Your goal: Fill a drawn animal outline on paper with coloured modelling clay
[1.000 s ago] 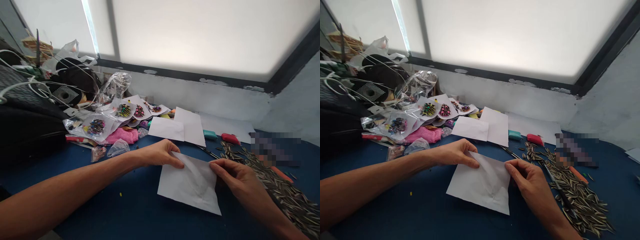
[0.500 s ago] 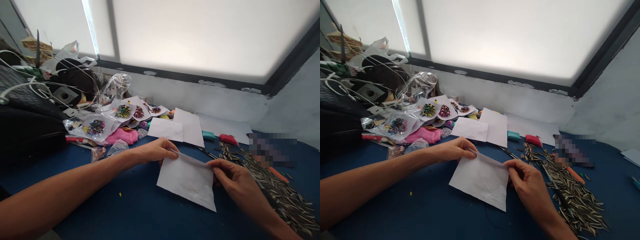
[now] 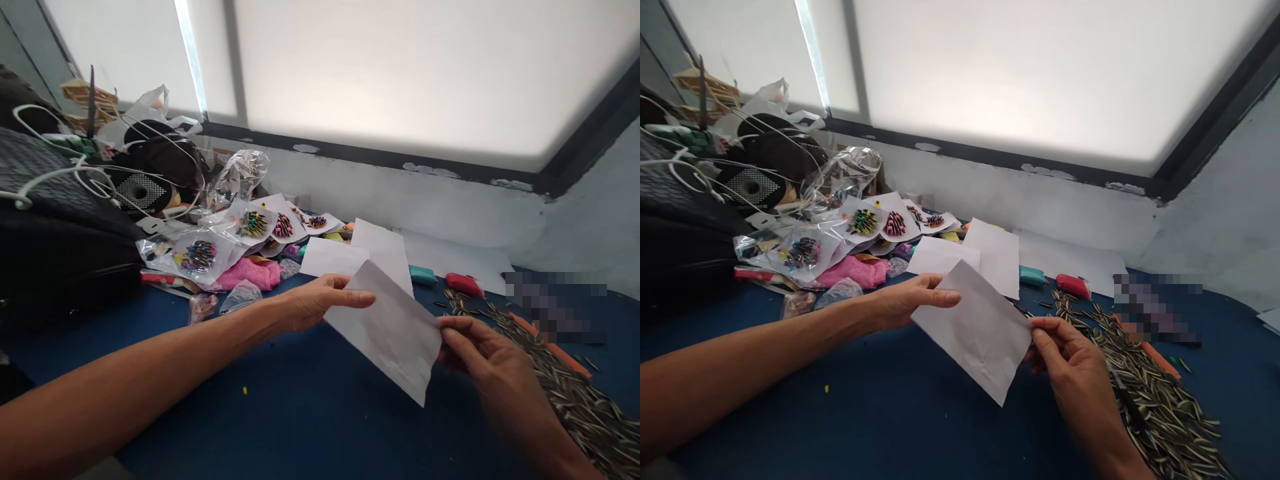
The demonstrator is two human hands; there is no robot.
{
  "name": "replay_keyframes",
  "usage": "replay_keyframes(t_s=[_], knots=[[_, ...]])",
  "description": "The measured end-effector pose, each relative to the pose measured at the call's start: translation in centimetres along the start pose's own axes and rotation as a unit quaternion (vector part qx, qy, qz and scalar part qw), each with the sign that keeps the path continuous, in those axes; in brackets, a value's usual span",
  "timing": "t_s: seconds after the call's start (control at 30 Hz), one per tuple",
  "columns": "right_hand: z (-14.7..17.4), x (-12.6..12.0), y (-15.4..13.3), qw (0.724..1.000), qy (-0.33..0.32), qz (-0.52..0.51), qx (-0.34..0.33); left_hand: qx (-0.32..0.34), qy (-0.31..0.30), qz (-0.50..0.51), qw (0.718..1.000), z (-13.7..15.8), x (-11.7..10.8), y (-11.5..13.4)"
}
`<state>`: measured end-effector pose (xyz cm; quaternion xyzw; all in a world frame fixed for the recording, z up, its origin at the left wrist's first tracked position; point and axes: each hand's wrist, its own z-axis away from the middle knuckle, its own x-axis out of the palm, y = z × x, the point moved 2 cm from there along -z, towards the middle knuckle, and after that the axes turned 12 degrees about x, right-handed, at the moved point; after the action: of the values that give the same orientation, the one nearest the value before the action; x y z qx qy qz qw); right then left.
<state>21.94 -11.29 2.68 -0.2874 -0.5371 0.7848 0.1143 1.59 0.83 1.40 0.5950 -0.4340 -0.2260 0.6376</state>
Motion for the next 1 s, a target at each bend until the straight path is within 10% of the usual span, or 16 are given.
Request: replay_keyframes(t_s=[0.2, 0.4, 0.6, 1.0], knots=[[-0.5, -0.7, 0.5, 0.993, 0.036, -0.108, 0.027, 0.062, -0.061, 0.113, 0.990, 0.0, 0.6, -0.2], [0.3, 0.0, 0.5, 0.991, 0.016, -0.129, 0.026, 0.071, -0.052, 0.021, 0.996, 0.3, 2.8, -0.4], [1.3, 1.2, 0.7, 0.993, -0.038, -0.105, 0.028, 0.043, 0.090, -0.001, 0.995, 0.0, 2.6, -2.1], [1.3, 1.3, 1.0, 0.991, -0.120, -0.042, 0.029, 0.038, 0.074, -0.019, 0.996, 0.1, 2.4, -1.7]])
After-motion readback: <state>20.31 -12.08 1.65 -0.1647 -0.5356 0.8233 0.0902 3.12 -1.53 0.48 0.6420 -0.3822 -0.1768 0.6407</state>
